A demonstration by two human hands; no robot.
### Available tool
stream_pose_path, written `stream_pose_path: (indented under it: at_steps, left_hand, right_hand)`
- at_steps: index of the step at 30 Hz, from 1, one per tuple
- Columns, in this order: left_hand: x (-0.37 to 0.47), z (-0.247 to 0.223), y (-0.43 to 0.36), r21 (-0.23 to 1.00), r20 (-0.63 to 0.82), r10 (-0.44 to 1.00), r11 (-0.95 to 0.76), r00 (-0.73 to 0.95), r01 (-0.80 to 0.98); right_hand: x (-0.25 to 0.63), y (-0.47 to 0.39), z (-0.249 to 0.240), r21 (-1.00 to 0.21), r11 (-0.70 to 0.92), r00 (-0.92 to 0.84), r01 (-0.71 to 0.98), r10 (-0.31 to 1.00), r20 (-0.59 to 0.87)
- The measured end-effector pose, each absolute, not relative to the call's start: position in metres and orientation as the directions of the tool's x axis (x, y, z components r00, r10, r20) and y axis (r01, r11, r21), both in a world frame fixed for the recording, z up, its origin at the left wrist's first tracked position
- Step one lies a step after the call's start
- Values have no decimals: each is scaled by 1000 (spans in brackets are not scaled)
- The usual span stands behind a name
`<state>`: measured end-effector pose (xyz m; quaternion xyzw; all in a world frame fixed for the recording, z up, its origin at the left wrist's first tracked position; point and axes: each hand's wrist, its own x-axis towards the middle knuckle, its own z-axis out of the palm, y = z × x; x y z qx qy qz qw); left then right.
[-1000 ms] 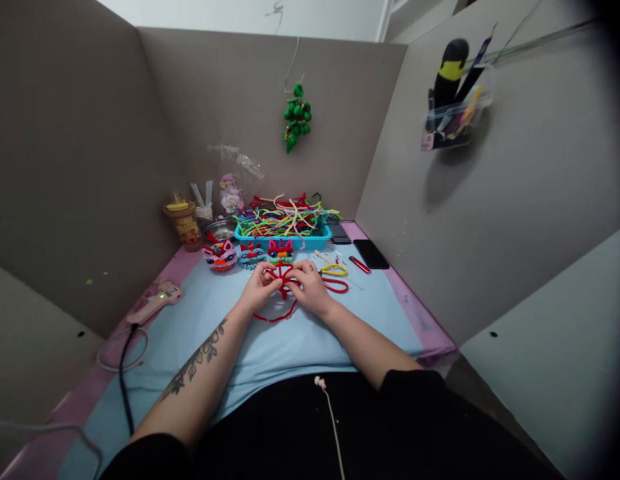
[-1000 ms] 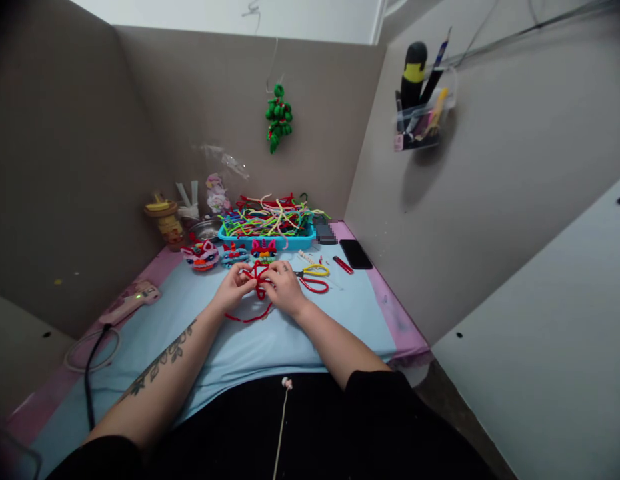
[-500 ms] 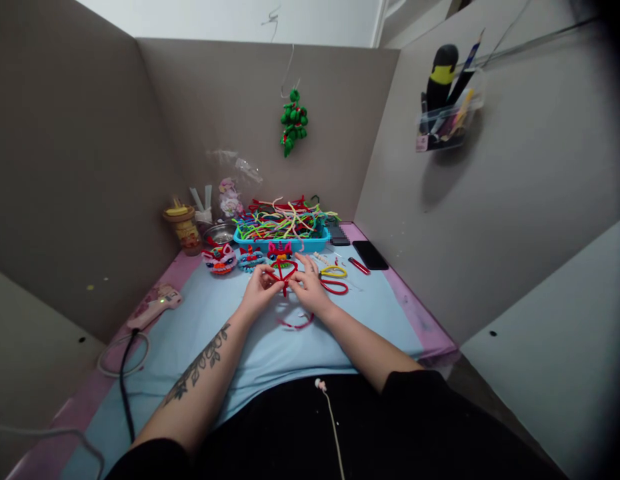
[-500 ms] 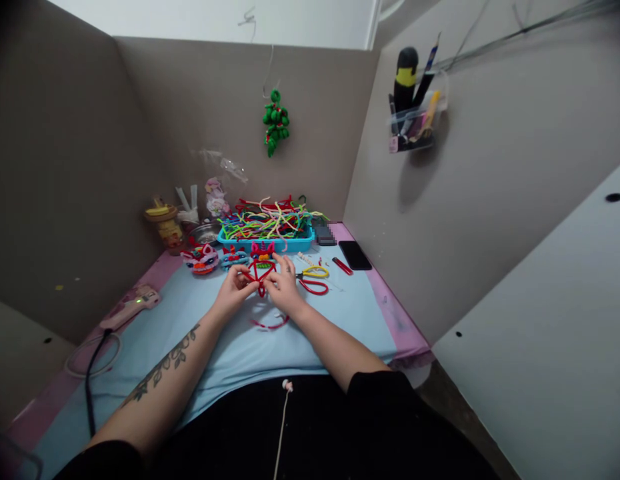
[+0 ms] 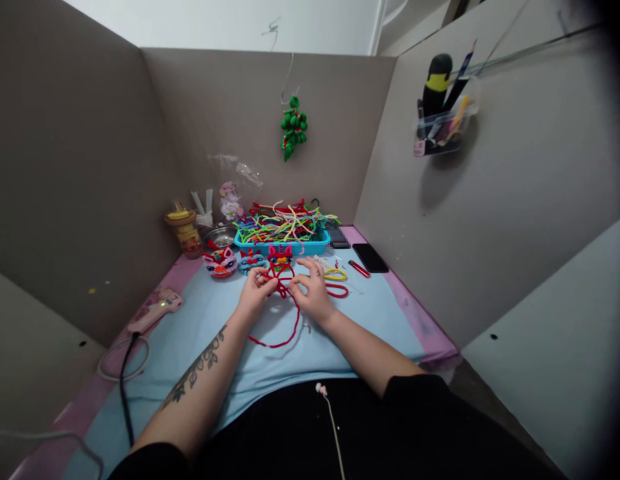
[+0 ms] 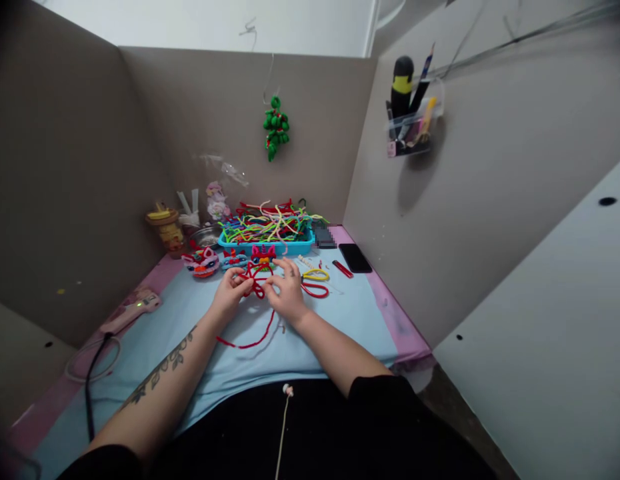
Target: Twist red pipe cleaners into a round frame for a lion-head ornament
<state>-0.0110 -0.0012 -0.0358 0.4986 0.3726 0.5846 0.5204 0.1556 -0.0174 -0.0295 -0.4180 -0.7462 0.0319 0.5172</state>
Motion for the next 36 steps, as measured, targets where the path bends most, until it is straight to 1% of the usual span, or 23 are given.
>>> stream_pose_path:
  at_steps: [2, 5, 11, 15, 18, 22, 25, 28, 30, 31, 33, 34, 35, 36]
  left_hand:
    - [-11, -36, 0, 955, 188, 982, -175, 32, -239]
    - [-10, -37, 0, 955, 168, 985, -151, 48, -254]
    - [-8, -36, -3, 963, 183, 982, -169, 51, -208]
    - [-9, -34, -5, 962, 249, 967, -240, 51, -132]
    - [-9, -32, -7, 952, 305, 950, -302, 73, -44]
    - [-6, -31, -10, 949, 303, 943, -311, 136, 46]
    - [-4, -31, -10, 960, 269, 950, -277, 159, 33]
    - [-6, -32, -8, 968, 252, 964, -253, 88, -7]
    - [-11, -32, -3, 968, 248, 969, -248, -14, -47]
    - [-14, -33, -1, 965, 246, 967, -251, -72, -72]
    - [-20, -34, 6, 957, 235, 956, -260, -178, -132]
    - [-24, -35, 10, 951, 223, 950, -261, -217, -165]
    - [-26, -36, 13, 944, 208, 944, -262, -255, -201]
    - [-29, -36, 16, 935, 191, 940, -262, -282, -238]
  right_hand:
    - [154, -19, -30, -431, 655, -165, 620, 646, 745]
    - [150, -18, -33, -428, 638, -193, 640, 673, 714]
    - [147, -12, -39, -530, 616, -196, 583, 739, 644]
    - [147, -14, -36, -548, 632, -181, 548, 729, 660]
    - [148, -15, -32, -558, 635, -146, 534, 719, 680]
    - [152, -13, -30, -602, 608, -75, 517, 733, 676]
    - [155, -8, -32, -635, 588, -74, 501, 761, 645]
    - [162, -2, -30, -672, 573, -71, 469, 783, 618]
    - [167, 1, -26, -740, 555, -19, 380, 805, 594]
    - [168, 0, -24, -797, 527, 23, 295, 830, 558]
    - [169, -9, -22, -913, 405, 57, 48, 912, 407]
    - [168, -17, -23, -950, 301, 14, -84, 954, 301]
    - [167, -27, -26, -967, 185, -87, -177, 975, 202]
    - [166, -38, -31, -970, 84, -204, -226, 970, 131]
